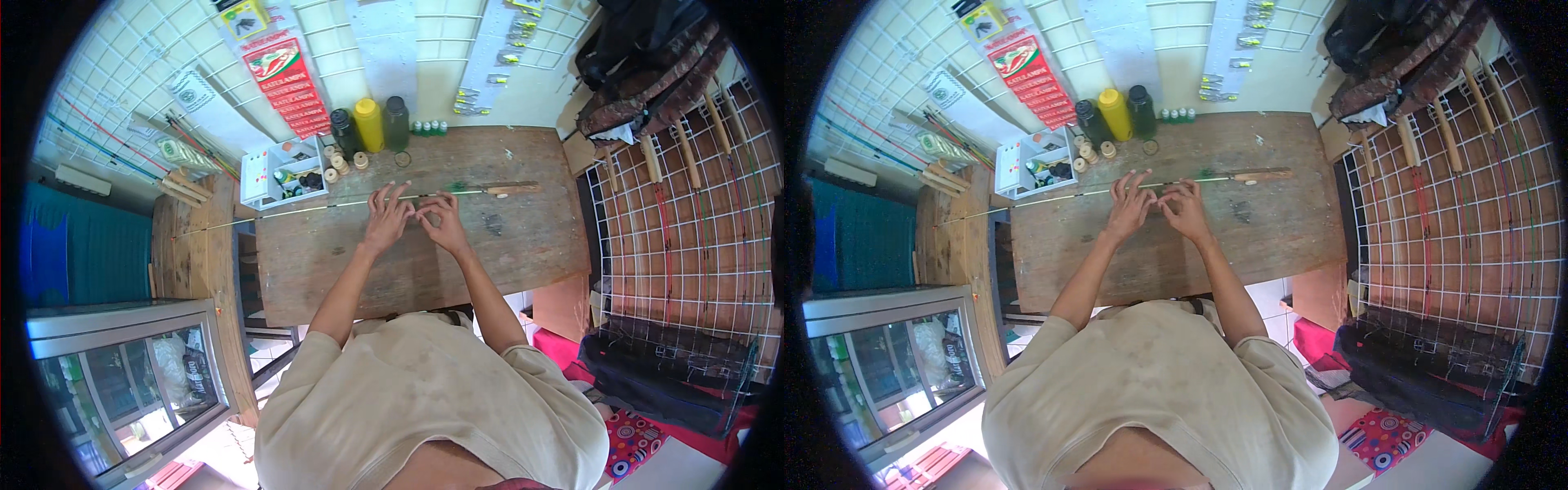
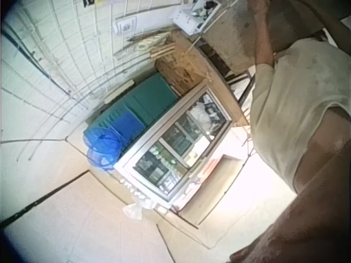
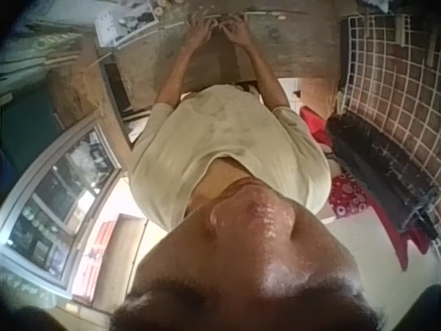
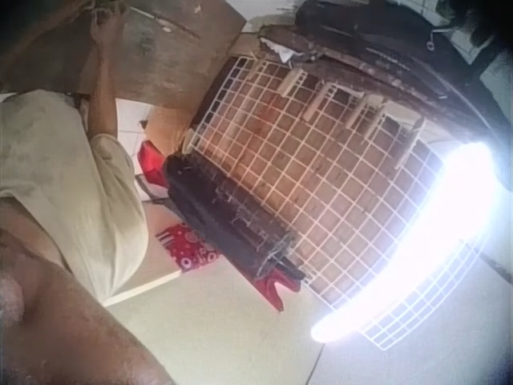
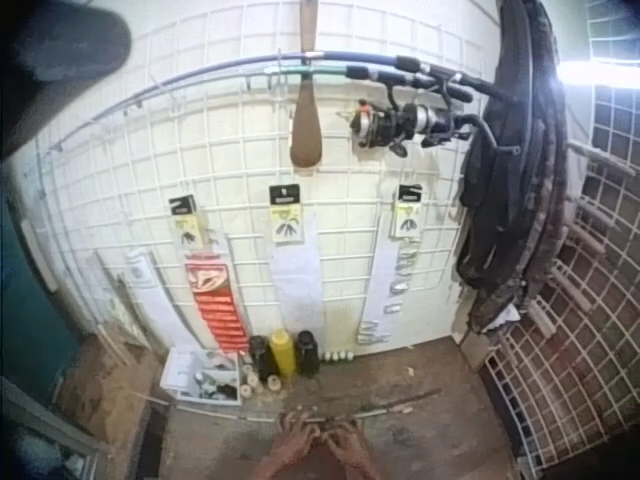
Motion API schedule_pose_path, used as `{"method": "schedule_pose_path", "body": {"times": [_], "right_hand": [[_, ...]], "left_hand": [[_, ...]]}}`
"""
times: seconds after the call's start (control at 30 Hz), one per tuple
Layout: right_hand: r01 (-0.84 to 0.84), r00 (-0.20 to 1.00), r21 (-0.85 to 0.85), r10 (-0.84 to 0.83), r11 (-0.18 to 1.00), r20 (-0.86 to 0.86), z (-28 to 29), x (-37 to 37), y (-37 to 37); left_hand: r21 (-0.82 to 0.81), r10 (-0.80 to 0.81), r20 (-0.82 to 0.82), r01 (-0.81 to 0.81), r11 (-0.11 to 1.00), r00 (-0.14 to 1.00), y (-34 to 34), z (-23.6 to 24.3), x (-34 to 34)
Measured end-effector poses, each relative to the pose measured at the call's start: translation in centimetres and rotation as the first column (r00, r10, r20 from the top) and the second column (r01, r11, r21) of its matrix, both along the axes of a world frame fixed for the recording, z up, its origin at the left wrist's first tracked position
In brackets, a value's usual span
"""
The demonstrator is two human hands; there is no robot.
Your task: Manually wrapping thread around a fishing rod guide ring to secure it for repair.
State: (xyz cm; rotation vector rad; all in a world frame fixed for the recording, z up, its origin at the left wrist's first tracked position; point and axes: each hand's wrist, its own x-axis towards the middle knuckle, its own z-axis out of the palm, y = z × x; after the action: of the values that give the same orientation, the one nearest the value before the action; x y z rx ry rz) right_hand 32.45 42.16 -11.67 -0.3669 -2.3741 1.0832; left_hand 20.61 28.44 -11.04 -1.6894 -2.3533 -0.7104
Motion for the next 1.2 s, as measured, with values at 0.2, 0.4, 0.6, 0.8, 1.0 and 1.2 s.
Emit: {"method": "schedule_pose_path", "body": {"times": [0.2, 0.4, 0.6, 0.8, 1.0, 1.2], "right_hand": [[-0.052, 0.999, -0.693, 0.027, 0.719, -0.046, 0.1, 3.7, 5.7], [-0.339, 0.929, -0.865, -0.012, 0.37, -0.369, 2.0, 5.8, 11.1], [-0.309, 0.95, -0.868, 0.171, 0.39, -0.262, 2.0, 8.3, 16.1], [-0.177, 0.936, -0.729, 0.342, 0.662, 0.084, 3.7, 8.7, 18.2], [-0.179, 0.964, -0.325, 0.231, 0.929, 0.13, 1.1, 9.0, 20.1], [-0.246, 0.905, 0.351, 0.084, 0.903, 0.417, 1.3, 8.2, 19.9]], "left_hand": [[0.016, 0.053, 0.067, -0.054, 0.998, 0.996, 4.8, 0.4, 2.8], [0.087, 0.05, 0.149, -0.064, 0.994, 0.988, 10.0, 0.4, 5.6], [0.111, 0.082, 0.184, -0.103, 0.988, 0.98, 14.5, 0.1, 7.5], [0.079, -0.003, 0.262, -0.018, 0.997, 0.965, 17.7, 0.4, 8.8], [-0.038, 0.09, 0.298, -0.082, 0.996, 0.95, 18.5, -0.3, 8.5], [-0.207, 0.099, 0.204, -0.056, 0.977, 0.974, 19.1, -1.3, 8.5]]}}
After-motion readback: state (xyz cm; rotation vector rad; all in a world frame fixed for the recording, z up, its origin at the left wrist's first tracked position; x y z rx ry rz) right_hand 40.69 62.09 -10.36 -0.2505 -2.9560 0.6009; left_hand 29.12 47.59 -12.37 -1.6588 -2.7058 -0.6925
